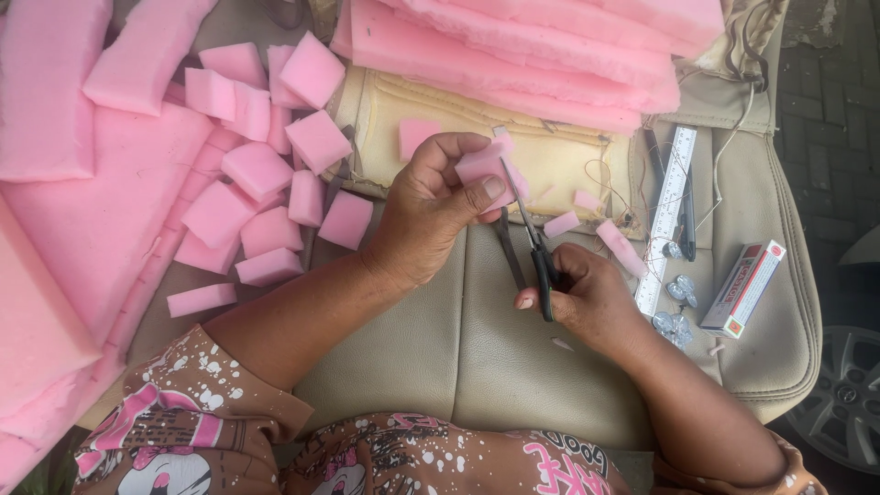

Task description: Cutting pink foam pieces and sewing them into a car seat cover for padding

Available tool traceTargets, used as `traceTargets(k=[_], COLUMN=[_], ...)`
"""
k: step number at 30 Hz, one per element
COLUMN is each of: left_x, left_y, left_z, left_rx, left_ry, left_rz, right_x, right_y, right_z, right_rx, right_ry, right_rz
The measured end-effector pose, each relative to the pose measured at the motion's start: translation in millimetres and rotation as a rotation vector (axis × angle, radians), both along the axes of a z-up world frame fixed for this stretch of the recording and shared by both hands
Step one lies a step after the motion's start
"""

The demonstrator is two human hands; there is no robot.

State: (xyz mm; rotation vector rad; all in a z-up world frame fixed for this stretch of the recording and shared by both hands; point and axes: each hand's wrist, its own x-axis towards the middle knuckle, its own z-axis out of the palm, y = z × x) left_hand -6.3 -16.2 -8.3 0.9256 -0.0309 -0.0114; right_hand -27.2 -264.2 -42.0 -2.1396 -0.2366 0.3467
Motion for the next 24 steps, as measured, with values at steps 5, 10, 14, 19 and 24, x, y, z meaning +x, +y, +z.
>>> traceTargets(k=[5, 10, 14, 19, 24], left_x=[-0.6, 4.9, 3.9, 6.8, 5.6], left_y=[1.6, 2.2, 5.2, 5.3, 2.3], left_z=[5.2, -6.1, -1.7, -8.3, -7.6], left_rx=[0.039, 0.141, 0.124, 0.141, 0.163], left_ry=[-0.030, -0.090, -0.097, -0.063, -0.043], left_rz=[-0.013, -0.036, -0.036, -0.075, -0.117], right_x=[-2.7, -2.5, -3.3, -0.1, -4.3], right_y=[5.7, 8.1, 9.5, 8.2, 11.6], right_z=[3.8, 4.3, 4.8, 5.4, 8.9], right_rx=[0.027, 0.048, 0.066, 0.059, 0.075], right_ry=[-0.006, 0.004, -0.020, -0.030, -0.046], right_rz=[0.001, 0.013, -0.013, -0.007, -0.019])
